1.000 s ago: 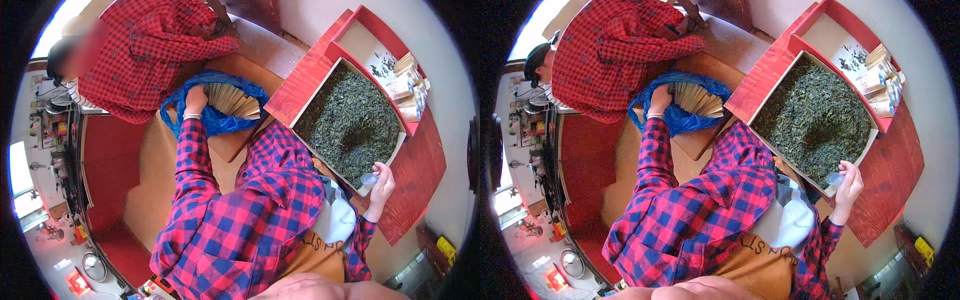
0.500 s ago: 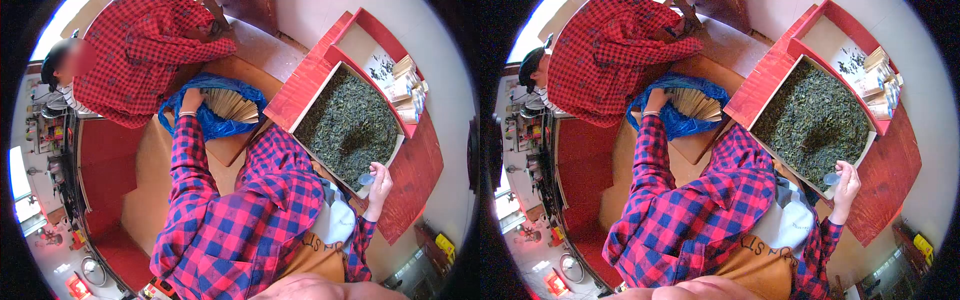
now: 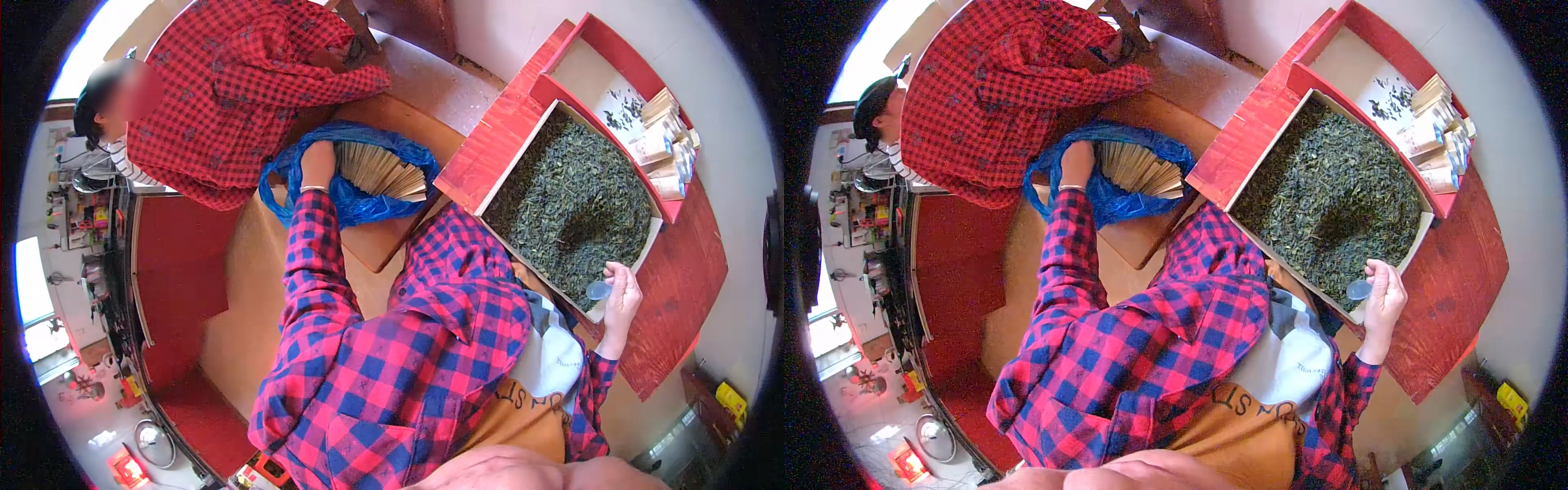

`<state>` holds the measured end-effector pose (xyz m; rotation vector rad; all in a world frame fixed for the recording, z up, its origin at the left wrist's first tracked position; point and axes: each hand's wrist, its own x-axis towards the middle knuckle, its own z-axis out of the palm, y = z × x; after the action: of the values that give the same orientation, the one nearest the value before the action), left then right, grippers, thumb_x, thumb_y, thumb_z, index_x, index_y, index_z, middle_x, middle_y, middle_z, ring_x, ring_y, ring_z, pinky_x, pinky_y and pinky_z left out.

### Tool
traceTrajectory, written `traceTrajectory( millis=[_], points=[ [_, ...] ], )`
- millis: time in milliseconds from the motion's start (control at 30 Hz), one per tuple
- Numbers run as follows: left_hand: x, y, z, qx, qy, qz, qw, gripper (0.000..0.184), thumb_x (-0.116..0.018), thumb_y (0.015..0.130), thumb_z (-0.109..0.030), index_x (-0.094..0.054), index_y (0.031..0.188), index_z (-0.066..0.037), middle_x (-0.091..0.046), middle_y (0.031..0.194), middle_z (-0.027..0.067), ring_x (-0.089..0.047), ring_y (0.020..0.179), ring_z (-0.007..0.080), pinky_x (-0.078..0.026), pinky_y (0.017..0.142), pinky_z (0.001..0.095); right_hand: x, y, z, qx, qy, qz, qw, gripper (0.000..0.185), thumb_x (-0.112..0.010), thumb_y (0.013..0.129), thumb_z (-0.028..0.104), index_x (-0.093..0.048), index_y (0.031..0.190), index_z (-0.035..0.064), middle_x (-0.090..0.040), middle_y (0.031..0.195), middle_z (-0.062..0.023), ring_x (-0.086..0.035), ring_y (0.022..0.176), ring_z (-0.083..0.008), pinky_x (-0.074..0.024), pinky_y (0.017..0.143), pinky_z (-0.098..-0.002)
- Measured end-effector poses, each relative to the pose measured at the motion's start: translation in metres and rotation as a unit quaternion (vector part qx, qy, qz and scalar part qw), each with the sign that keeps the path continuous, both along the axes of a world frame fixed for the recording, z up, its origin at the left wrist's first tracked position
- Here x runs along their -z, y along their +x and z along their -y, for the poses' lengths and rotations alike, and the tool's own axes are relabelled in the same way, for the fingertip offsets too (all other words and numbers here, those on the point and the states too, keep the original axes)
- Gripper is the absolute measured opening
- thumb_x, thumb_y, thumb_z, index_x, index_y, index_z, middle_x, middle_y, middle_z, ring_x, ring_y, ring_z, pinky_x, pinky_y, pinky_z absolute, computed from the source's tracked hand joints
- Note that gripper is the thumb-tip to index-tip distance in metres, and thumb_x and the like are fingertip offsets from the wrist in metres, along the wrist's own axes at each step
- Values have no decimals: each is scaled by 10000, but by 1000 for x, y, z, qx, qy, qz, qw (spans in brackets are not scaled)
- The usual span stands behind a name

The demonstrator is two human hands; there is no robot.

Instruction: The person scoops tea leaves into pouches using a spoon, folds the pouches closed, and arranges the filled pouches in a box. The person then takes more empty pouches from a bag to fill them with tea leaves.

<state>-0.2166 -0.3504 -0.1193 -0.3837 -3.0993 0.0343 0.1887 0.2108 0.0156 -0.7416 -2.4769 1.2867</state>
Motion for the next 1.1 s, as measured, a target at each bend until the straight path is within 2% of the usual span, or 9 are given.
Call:
traceTrajectory(
  millis=[267,433,567,600,633,700,733,967,1100],
  points=[
    [-48,56,-23,21,-23,-132,991,132,-538,931,-112,-652,882,-66,-704,847,189,-700,773,381,-569,665,497,5,0,-3,4,-13,1,1000,345,-501,1099,262,-720,1081,-5,-717,931,-53,-637,827,-106,-518,776,-275],
    [-109,91,-26,-46,63,-108,991,185,-529,986,-208,-607,906,-60,-680,805,212,-685,794,425,-543,671,547,8,0,-10,-13,-5,-8,1000,369,-479,1106,273,-720,1090,-6,-724,942,-58,-642,829,-117,-524,780,-288],
    [-147,100,-17,-47,230,-71,970,171,-583,949,-160,-653,885,-18,-691,847,230,-681,818,444,-545,682,496,15,2,-14,-14,-2,-42,999,390,-454,1113,284,-720,1095,0,-725,949,-65,-643,823,-128,-525,778,-293],
    [-152,98,-14,-68,268,-37,960,155,-614,944,-144,-697,927,-15,-678,794,218,-710,732,359,-541,653,431,16,3,-13,-11,-4,-44,999,390,-454,1113,284,-720,1095,0,-725,949,-65,-643,823,-128,-525,778,-293],
    [-156,98,-13,-63,266,-37,961,155,-614,944,-144,-697,927,-15,-678,794,218,-710,732,359,-541,653,431,16,2,-11,-4,-8,-44,999,389,-451,1113,282,-720,1095,1,-724,949,-69,-642,820,-128,-525,777,-293],
    [-167,99,-21,-55,360,35,931,191,-625,995,-159,-715,1060,-3,-644,732,8,-585,596,75,-458,520,264,15,3,-9,3,-19,-43,999,380,-439,1112,258,-719,1091,2,-727,955,-79,-653,827,-136,-530,782,-297],
    [-191,107,-44,-70,387,87,915,186,-644,993,-153,-714,1097,-14,-634,766,-32,-558,624,54,-446,534,240,17,3,-8,4,-35,-57,998,355,-447,1104,230,-718,1081,2,-733,949,-90,-673,826,-150,-538,778,-303],
    [-216,137,-179,58,579,211,786,176,-649,1010,-151,-699,1104,-11,-665,922,-47,-558,809,31,-444,731,206,28,8,-7,21,-28,-135,990,348,-415,1084,186,-715,1040,15,-741,931,-101,-703,807,-198,-533,722,-319],
    [-183,154,-261,63,717,336,608,155,-649,1000,-62,-670,1138,6,-717,1012,36,-663,862,86,-537,742,233,19,7,-3,19,16,-104,994,355,-426,1086,238,-720,1027,49,-750,964,-130,-731,845,-264,-540,738,-349]
  ],
)
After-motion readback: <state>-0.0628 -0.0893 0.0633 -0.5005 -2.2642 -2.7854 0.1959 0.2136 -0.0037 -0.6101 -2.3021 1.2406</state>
